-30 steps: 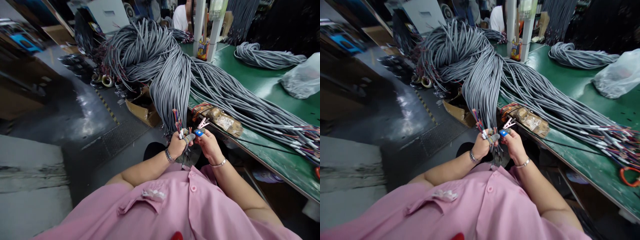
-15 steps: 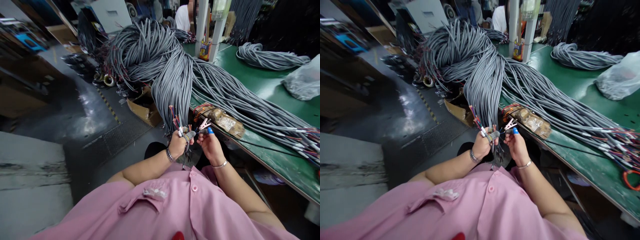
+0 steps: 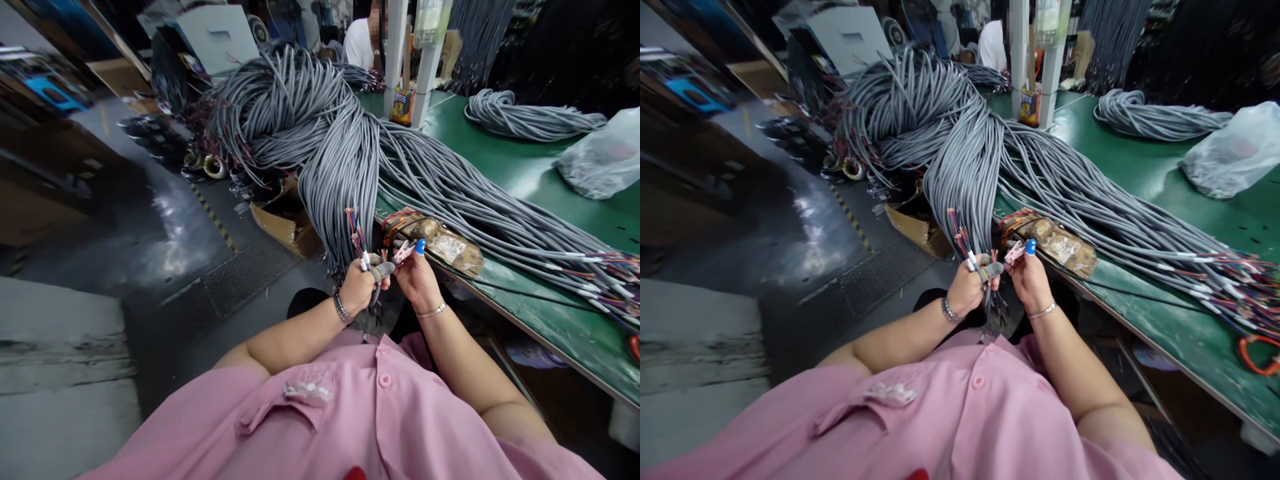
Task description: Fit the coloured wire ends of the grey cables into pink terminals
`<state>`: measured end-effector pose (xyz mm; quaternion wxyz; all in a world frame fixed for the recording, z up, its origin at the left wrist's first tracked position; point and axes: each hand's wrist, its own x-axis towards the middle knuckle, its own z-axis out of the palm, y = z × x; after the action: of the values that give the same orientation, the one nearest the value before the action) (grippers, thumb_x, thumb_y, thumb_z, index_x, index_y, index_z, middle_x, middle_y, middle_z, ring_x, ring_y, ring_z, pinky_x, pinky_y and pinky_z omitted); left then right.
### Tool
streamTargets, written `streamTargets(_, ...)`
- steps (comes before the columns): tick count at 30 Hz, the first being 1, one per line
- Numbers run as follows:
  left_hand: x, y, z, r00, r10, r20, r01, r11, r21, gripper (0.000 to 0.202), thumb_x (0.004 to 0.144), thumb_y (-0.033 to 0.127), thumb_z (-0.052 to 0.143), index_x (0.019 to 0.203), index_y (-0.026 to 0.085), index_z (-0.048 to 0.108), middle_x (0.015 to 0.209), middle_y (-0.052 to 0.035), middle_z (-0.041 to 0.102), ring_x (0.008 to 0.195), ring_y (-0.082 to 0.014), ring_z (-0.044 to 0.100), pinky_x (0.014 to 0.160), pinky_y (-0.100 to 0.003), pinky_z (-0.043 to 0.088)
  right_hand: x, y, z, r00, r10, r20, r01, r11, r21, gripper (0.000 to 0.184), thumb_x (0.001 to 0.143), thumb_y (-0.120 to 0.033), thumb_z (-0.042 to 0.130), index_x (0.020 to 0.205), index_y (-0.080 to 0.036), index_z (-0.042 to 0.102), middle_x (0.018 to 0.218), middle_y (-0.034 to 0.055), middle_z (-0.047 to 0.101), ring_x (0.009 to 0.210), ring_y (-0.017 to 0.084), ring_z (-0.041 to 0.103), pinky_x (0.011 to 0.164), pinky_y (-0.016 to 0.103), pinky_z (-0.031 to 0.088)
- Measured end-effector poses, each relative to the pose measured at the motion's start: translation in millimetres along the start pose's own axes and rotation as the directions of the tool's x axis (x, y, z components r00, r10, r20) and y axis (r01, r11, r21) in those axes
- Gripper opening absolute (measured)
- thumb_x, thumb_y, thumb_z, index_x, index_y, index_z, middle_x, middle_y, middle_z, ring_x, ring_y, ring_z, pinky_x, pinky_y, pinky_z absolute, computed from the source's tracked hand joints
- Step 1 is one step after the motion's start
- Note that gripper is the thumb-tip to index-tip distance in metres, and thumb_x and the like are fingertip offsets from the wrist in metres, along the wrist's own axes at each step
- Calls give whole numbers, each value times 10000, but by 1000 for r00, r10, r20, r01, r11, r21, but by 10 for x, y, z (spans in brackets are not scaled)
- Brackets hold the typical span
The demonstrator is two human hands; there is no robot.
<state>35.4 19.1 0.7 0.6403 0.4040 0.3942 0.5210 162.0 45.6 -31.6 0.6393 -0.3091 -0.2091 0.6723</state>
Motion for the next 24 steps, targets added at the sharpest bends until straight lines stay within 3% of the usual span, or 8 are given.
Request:
streamTargets(5, 1, -33, 6, 999, -18, -40, 19, 1000, 11, 380, 651, 399, 795, 593, 161, 505, 445, 18, 561, 374, -84, 487, 393, -208, 310, 14, -9, 54, 999, 4, -35, -1, 996, 85, 344, 759, -521, 715, 704, -198, 613, 642, -29, 599, 571, 108, 516, 564, 241, 457)
streamTargets(13, -49, -39, -44, 1000, 25, -10, -26, 999, -28, 330, 687, 337, 778, 612, 159, 511, 470, 19, 567, 398, -80, 487, 431, -214, 359, -60, -9, -34, 989, 134, 70, -137, 990, 44, 513, 765, -716, 560, 783, -209, 636, 812, 14, 682, 592, 112, 556, 582, 256, 499)
streamTargets(18, -66, -33, -32, 994, 86, -63, -90, 994, -60, 319, 704, 341, 765, 640, 165, 506, 484, 29, 565, 416, -77, 492, 450, -214, 362, -60, -60, -21, 990, 134, 45, -135, 991, 26, 372, 755, -577, 688, 799, -209, 649, 808, 3, 695, 648, 113, 595, 632, 250, 524)
streamTargets(24, -19, -20, 35, 989, 112, -94, -120, 989, -86, 305, 723, 324, 746, 635, 165, 501, 489, 28, 564, 418, -71, 488, 425, -209, 296, -83, -77, 37, 995, 96, -17, -96, 995, 9, 364, 734, -547, 722, 768, -196, 634, 689, -27, 633, 585, 91, 539, 580, 220, 503)
